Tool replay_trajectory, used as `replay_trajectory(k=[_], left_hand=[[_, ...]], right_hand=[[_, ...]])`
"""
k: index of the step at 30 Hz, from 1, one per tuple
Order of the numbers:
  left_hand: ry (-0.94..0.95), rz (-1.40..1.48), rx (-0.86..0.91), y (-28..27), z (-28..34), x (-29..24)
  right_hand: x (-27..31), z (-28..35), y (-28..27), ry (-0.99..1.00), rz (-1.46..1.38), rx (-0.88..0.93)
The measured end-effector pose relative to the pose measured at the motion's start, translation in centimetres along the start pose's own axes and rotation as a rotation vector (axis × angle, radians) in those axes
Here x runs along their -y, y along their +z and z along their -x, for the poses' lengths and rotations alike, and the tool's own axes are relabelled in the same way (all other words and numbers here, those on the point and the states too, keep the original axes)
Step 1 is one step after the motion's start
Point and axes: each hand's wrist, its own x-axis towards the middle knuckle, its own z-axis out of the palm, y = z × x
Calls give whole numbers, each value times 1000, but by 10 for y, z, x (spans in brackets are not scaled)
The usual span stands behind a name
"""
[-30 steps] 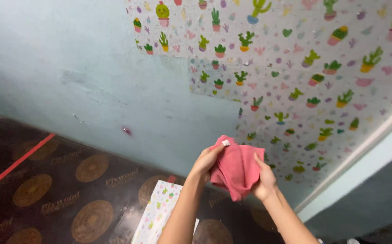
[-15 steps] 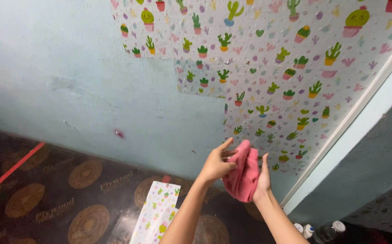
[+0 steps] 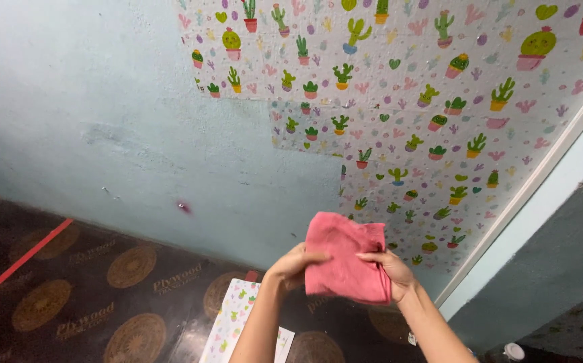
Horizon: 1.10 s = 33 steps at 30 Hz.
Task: Smoothing a decorative vinyl sheet onto a wall using a cloth and then organizing paper materials on the floor.
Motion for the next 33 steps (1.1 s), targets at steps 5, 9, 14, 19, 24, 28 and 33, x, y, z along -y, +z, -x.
replay_trajectory(k=[5, 9, 14, 19, 24, 28, 33], left_hand=[[236, -224, -34, -22, -1, -2], [592, -513, 274, -17, 24, -26], [568, -913, 257, 18, 52, -66], [713, -397, -266, -20, 8, -36], [710, 458, -39, 38, -14, -28], [676, 434, -211, 9, -76, -25], [834, 104, -758, -53, -131, -68]], right_hand=[[26, -17, -43, -58, 247, 110], [59, 29, 16, -71, 126, 452], [53, 23, 51, 129, 591, 236], [45, 8, 74, -108, 856, 183], [41, -42, 86, -501, 967, 78], [61, -73, 91, -504, 1212, 81], [150, -91, 110, -1510, 2219, -320]])
